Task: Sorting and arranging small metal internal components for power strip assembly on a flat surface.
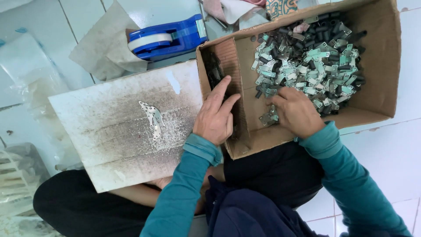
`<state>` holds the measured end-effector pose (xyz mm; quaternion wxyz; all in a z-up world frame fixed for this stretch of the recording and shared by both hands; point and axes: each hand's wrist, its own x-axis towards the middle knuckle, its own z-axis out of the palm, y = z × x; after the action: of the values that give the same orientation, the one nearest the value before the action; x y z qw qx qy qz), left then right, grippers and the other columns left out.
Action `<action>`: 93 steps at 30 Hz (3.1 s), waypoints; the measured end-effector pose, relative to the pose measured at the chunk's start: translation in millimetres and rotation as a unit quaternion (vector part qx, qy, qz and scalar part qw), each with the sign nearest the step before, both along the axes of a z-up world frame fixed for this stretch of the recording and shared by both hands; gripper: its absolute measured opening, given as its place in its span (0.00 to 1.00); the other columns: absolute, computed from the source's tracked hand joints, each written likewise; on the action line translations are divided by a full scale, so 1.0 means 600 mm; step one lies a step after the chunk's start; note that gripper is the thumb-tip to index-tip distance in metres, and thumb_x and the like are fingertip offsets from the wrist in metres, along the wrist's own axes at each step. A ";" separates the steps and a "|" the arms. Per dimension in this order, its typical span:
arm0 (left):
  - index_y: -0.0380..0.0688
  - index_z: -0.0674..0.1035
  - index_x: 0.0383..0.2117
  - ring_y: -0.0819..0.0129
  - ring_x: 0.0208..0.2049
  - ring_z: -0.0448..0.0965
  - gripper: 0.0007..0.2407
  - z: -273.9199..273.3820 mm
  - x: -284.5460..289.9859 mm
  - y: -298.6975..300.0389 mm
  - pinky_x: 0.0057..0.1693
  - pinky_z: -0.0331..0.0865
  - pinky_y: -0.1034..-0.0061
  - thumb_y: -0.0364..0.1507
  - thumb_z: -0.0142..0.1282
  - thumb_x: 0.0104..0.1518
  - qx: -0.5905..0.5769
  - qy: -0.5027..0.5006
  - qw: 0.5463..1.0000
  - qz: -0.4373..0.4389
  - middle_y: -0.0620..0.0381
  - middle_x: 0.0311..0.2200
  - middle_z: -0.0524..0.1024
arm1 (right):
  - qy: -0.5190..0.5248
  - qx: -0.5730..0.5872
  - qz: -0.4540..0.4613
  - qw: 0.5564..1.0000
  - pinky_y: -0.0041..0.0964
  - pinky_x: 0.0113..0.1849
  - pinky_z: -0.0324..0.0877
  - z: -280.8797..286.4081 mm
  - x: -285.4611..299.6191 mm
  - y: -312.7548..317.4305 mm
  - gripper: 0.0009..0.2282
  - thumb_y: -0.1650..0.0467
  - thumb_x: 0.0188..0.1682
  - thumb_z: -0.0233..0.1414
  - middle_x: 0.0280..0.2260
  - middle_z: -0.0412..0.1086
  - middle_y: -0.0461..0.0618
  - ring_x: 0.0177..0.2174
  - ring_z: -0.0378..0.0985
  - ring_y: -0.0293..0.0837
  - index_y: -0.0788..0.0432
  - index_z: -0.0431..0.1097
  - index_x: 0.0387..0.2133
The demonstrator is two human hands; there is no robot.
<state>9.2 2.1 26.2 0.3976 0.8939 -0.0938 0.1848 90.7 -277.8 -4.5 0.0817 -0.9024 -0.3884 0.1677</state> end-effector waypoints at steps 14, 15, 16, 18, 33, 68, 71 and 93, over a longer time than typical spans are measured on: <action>0.48 0.82 0.47 0.54 0.66 0.67 0.15 -0.014 -0.007 -0.007 0.65 0.68 0.61 0.20 0.44 0.61 0.036 0.017 0.999 0.015 0.49 0.68 0.63 | -0.190 -0.083 0.087 0.974 0.48 0.45 0.58 0.007 -0.045 0.062 0.07 0.70 0.50 0.51 0.38 0.71 0.45 0.44 0.66 0.47 0.53 0.76 0.38; 0.47 0.82 0.47 0.53 0.66 0.66 0.15 -0.015 -0.009 -0.006 0.65 0.68 0.62 0.19 0.44 0.60 0.029 0.024 0.999 0.011 0.48 0.68 0.62 | -0.153 -0.131 0.065 0.977 0.50 0.43 0.57 0.004 -0.044 0.056 0.11 0.69 0.51 0.51 0.35 0.74 0.46 0.41 0.68 0.47 0.50 0.77 0.45; 0.47 0.82 0.47 0.53 0.66 0.66 0.15 -0.010 -0.008 -0.004 0.65 0.68 0.62 0.19 0.44 0.60 0.029 0.022 0.999 0.011 0.48 0.68 0.62 | -0.154 -0.130 0.064 0.977 0.50 0.43 0.57 0.001 -0.045 0.059 0.11 0.69 0.51 0.51 0.35 0.74 0.46 0.41 0.68 0.47 0.50 0.77 0.45; 0.44 0.79 0.52 0.50 0.67 0.66 0.17 0.001 -0.008 -0.001 0.66 0.68 0.60 0.17 0.42 0.60 0.002 0.039 0.999 0.007 0.44 0.69 0.59 | -0.131 -0.185 0.060 0.972 0.49 0.42 0.59 -0.004 -0.050 0.064 0.13 0.69 0.52 0.51 0.30 0.78 0.44 0.40 0.72 0.46 0.46 0.78 0.47; 0.43 0.67 0.60 0.52 0.68 0.65 0.23 0.021 -0.014 -0.007 0.68 0.70 0.58 0.14 0.34 0.57 -0.043 0.073 0.996 0.033 0.39 0.70 0.46 | -0.032 -0.200 -0.066 0.977 0.51 0.38 0.61 -0.117 -0.041 0.114 0.11 0.72 0.51 0.48 0.29 0.77 0.57 0.32 0.77 0.57 0.55 0.79 0.25; 0.40 0.78 0.48 0.44 0.57 0.75 0.15 0.006 -0.037 -0.002 0.55 0.82 0.64 0.18 0.38 0.62 -0.198 -0.005 0.976 0.094 0.40 0.58 0.64 | 0.163 0.165 -0.227 0.946 0.54 0.41 0.77 -0.027 -0.011 0.126 0.10 0.74 0.53 0.52 0.40 0.78 0.62 0.36 0.82 0.59 0.50 0.78 0.44; 0.42 0.80 0.47 0.43 0.56 0.75 0.14 0.007 -0.038 -0.005 0.54 0.82 0.64 0.18 0.39 0.63 -0.238 -0.004 0.967 0.091 0.41 0.56 0.65 | 0.187 0.187 -0.251 0.931 0.50 0.39 0.78 0.014 -0.017 0.123 0.14 0.76 0.55 0.49 0.41 0.77 0.64 0.32 0.83 0.55 0.49 0.77 0.50; 0.43 0.56 0.71 0.33 0.73 0.35 0.27 0.109 -0.036 -0.087 0.72 0.37 0.36 0.44 0.40 0.70 -0.589 0.332 0.731 0.088 0.30 0.72 0.40 | 0.189 0.152 -0.262 0.934 0.51 0.46 0.75 -0.024 -0.010 0.096 0.13 0.78 0.48 0.52 0.35 0.80 0.51 0.43 0.80 0.58 0.49 0.81 0.40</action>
<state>-12.3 -50.0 91.7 0.8325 0.4889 0.2509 -0.0712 84.4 -220.3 -19.2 0.3306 -0.9005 -0.1367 0.2473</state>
